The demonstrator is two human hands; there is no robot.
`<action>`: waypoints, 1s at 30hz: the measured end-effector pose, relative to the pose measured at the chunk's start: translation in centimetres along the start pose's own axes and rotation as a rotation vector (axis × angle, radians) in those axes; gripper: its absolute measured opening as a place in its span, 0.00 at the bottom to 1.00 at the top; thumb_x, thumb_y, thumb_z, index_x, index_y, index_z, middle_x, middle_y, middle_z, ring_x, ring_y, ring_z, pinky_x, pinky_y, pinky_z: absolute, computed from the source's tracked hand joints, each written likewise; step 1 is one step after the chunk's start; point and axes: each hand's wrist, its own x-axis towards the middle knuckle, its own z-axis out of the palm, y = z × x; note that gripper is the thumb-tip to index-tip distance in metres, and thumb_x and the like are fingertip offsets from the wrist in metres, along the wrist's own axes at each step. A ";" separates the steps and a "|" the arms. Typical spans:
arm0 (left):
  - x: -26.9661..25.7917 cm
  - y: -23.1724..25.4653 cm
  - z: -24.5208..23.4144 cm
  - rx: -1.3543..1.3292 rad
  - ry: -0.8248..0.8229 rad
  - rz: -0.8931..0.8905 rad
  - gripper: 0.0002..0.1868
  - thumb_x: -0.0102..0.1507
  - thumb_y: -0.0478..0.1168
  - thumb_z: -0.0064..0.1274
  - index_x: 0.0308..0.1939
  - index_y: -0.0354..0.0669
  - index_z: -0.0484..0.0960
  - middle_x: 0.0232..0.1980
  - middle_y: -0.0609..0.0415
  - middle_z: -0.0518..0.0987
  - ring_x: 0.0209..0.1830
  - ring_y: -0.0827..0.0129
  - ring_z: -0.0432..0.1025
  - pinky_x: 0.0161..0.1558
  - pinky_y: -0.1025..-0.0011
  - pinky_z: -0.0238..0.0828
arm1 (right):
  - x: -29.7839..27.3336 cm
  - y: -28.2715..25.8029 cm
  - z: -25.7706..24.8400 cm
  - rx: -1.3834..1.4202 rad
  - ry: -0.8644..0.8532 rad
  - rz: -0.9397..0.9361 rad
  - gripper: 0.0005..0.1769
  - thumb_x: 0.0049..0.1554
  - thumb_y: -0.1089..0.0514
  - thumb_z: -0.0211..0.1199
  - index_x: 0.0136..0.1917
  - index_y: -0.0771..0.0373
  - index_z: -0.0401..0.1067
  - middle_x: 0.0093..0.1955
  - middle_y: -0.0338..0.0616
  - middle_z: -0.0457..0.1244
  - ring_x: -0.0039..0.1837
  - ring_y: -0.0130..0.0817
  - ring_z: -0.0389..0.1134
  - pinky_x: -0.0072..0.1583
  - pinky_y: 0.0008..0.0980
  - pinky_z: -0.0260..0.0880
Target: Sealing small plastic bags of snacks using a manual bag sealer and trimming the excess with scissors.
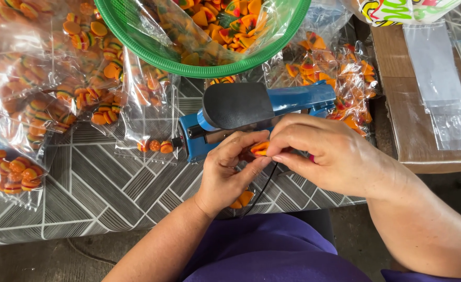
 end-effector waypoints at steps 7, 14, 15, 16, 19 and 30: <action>-0.4 -0.8 -0.2 0.048 -0.037 0.035 0.21 0.68 0.46 0.59 0.63 0.46 0.77 0.42 0.58 0.75 0.40 0.76 0.71 0.44 0.79 0.75 | -0.1 0.5 0.5 -0.070 -0.052 0.013 0.06 0.57 0.66 0.66 0.48 0.61 0.72 0.46 0.41 0.65 0.52 0.36 0.68 0.70 0.41 0.64; -0.3 -0.8 0.0 -0.232 -0.125 -0.033 0.31 0.67 0.40 0.59 0.72 0.38 0.67 0.52 0.52 0.83 0.47 0.70 0.82 0.57 0.73 0.84 | -0.1 0.8 0.9 0.003 0.036 -0.067 0.06 0.58 0.71 0.65 0.46 0.63 0.72 0.46 0.43 0.64 0.51 0.40 0.68 0.63 0.39 0.69; -0.1 -0.9 -0.1 -0.159 -0.094 0.009 0.26 0.66 0.42 0.60 0.67 0.39 0.73 0.51 0.52 0.83 0.47 0.71 0.81 0.53 0.75 0.83 | 0.0 0.6 1.0 0.037 0.023 -0.031 0.04 0.60 0.68 0.63 0.48 0.62 0.72 0.46 0.43 0.64 0.50 0.37 0.69 0.68 0.41 0.66; 0.0 -0.9 -0.2 -0.086 -0.060 0.051 0.22 0.66 0.43 0.60 0.62 0.41 0.78 0.50 0.52 0.84 0.46 0.71 0.80 0.48 0.78 0.82 | 0.1 0.4 1.0 0.071 0.008 0.003 0.02 0.61 0.66 0.61 0.49 0.62 0.71 0.46 0.43 0.65 0.48 0.35 0.69 0.73 0.43 0.63; -0.1 -0.9 -0.3 -0.079 -0.055 0.024 0.22 0.67 0.42 0.58 0.65 0.41 0.76 0.47 0.52 0.83 0.42 0.72 0.81 0.47 0.79 0.84 | -0.6 0.2 0.8 -0.098 0.090 0.062 0.07 0.63 0.66 0.57 0.55 0.64 0.73 0.54 0.46 0.67 0.60 0.39 0.70 0.61 0.34 0.71; -0.8 -1.8 0.1 -0.209 -0.063 -0.068 0.30 0.70 0.34 0.57 0.75 0.42 0.64 0.56 0.52 0.82 0.51 0.75 0.77 0.58 0.75 0.79 | -0.9 0.2 2.6 -0.123 0.082 -0.021 0.04 0.61 0.66 0.61 0.50 0.62 0.73 0.50 0.41 0.67 0.54 0.35 0.69 0.76 0.49 0.59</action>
